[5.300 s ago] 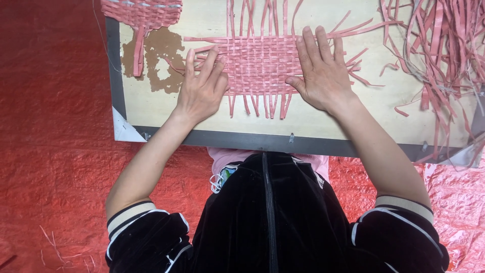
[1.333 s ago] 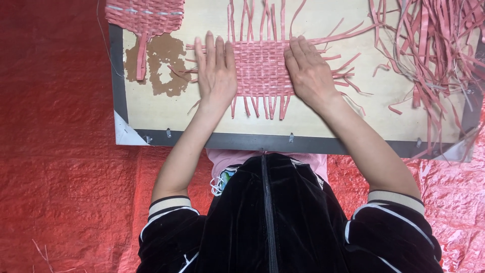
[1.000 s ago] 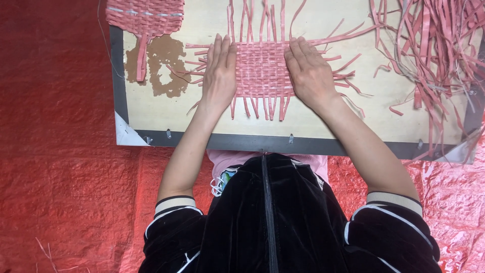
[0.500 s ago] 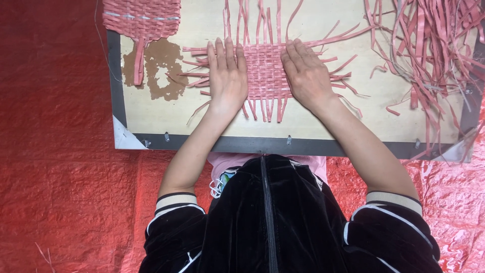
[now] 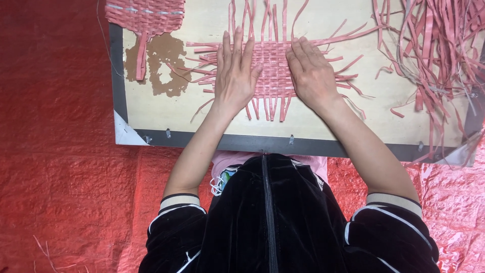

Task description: Weaving pink plastic strips together on a board to create a rectangular woven mat.

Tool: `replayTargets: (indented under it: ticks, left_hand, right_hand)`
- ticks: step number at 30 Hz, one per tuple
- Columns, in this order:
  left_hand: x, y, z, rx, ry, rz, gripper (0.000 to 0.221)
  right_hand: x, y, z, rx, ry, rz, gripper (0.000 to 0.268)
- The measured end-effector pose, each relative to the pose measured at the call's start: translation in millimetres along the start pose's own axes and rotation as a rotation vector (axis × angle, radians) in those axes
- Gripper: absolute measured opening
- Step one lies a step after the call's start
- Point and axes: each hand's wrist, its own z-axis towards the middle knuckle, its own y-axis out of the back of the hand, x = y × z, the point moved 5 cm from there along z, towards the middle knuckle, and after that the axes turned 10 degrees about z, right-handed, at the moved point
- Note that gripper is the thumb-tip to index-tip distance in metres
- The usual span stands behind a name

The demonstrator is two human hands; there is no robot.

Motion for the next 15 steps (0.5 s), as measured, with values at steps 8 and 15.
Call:
replayTargets:
  ticks: [8,15]
  left_hand:
    - [-6.8,-8.2,-1.2,0.137,-0.104,0.128,0.066]
    - [-6.6,-10.9,-1.2,0.109,-0.103,0.097,0.063]
  right_hand:
    - [-0.7,1.4,-2.3,-0.016,-0.002,0.016,0.032]
    - [2.1,10.3,5.4,-0.005,-0.020,0.037,0.030]
